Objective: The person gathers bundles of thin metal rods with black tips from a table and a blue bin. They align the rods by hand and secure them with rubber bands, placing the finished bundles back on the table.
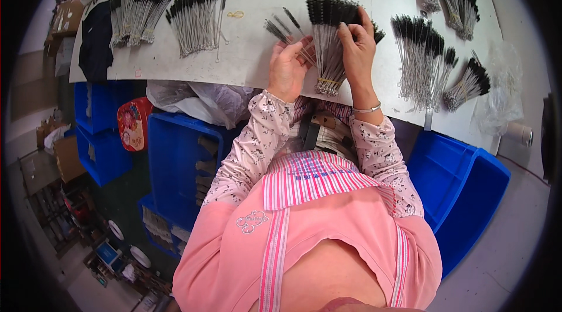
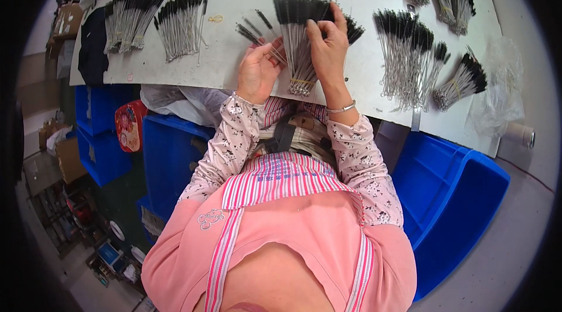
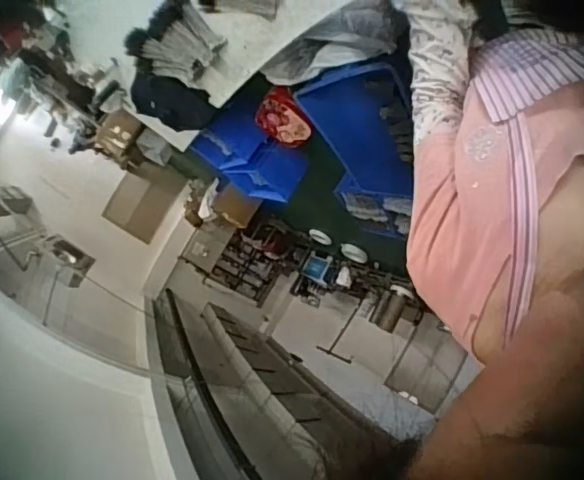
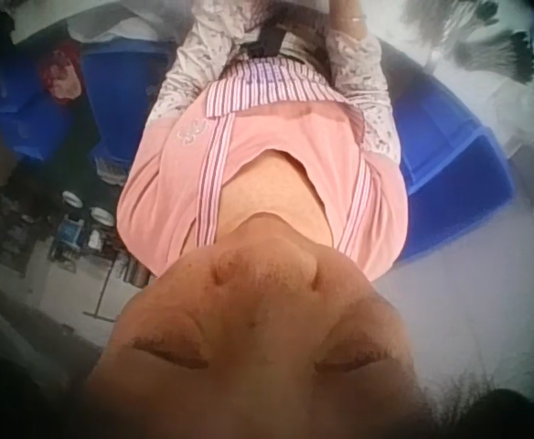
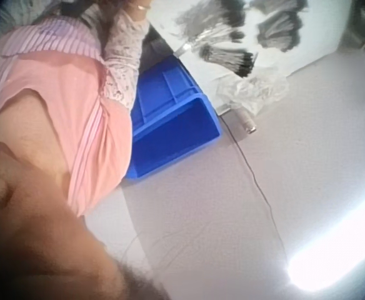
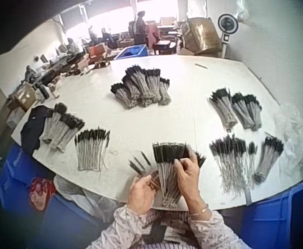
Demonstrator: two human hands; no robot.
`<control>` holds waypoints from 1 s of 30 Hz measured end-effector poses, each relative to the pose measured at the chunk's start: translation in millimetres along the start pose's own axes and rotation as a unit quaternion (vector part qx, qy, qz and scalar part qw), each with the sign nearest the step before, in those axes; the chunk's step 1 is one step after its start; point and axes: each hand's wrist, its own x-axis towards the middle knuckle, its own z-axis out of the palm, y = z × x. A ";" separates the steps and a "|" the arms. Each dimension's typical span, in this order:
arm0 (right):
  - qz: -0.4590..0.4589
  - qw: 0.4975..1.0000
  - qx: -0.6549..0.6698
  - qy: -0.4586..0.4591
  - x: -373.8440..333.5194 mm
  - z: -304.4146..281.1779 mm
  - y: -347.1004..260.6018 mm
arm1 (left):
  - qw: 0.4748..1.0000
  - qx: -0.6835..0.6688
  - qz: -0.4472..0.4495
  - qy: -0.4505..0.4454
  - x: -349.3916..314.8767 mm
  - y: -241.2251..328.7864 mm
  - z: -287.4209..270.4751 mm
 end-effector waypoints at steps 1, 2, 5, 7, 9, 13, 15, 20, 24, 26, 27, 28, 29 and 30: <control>-0.017 1.000 -0.017 -0.004 0.5 -0.5 1.4 | 1.000 0.008 -0.008 0.002 -0.5 -0.5 3.2; -0.008 1.000 -0.003 -0.007 1.0 -3.7 0.2 | 1.000 0.016 -0.015 0.003 -1.0 -1.2 6.4; -0.012 0.998 0.054 0.012 1.3 -12.6 -7.7 | 0.997 0.037 -0.032 -0.051 1.0 1.4 16.4; -0.030 0.993 0.070 0.088 -2.3 -22.9 -4.5 | 0.995 0.048 -0.043 -0.074 3.9 -1.3 16.5; -0.010 0.990 0.063 0.124 -6.2 -38.4 -5.5 | 0.995 0.058 -0.049 -0.061 11.8 -3.5 10.2; 0.108 0.993 0.044 -0.019 -33.3 -62.3 -16.9 | 0.995 0.060 -0.044 -0.071 8.5 -3.3 14.3; 0.058 0.995 -0.031 -0.076 -54.8 -64.8 -15.9 | 0.995 0.059 -0.040 -0.063 8.8 -5.5 16.4; -0.082 0.978 -0.140 -0.134 -72.7 -59.7 -29.9 | 0.993 0.095 -0.037 -0.055 7.1 -4.6 19.3; -0.140 0.955 -0.201 -0.166 -72.9 -52.3 -35.3 | 0.992 0.107 -0.040 -0.056 8.4 -3.6 22.3; -0.149 0.947 -0.222 -0.176 -72.9 -51.9 -39.1 | 0.992 0.111 -0.037 -0.054 9.0 -3.4 23.7; -0.157 0.939 -0.246 -0.185 -74.0 -51.4 -39.8 | 0.992 0.113 -0.036 -0.050 7.9 -3.9 24.2; -0.158 0.933 -0.263 -0.187 -74.6 -50.2 -40.2 | 0.992 0.114 -0.035 -0.045 6.7 -4.0 25.8; -0.160 0.927 -0.281 -0.189 -75.0 -48.6 -40.4 | 0.989 0.140 -0.029 -0.025 5.3 -4.0 28.8; -0.165 0.921 -0.297 -0.191 -74.0 -47.0 -41.2 | 0.988 0.153 -0.021 -0.018 4.3 -4.7 32.8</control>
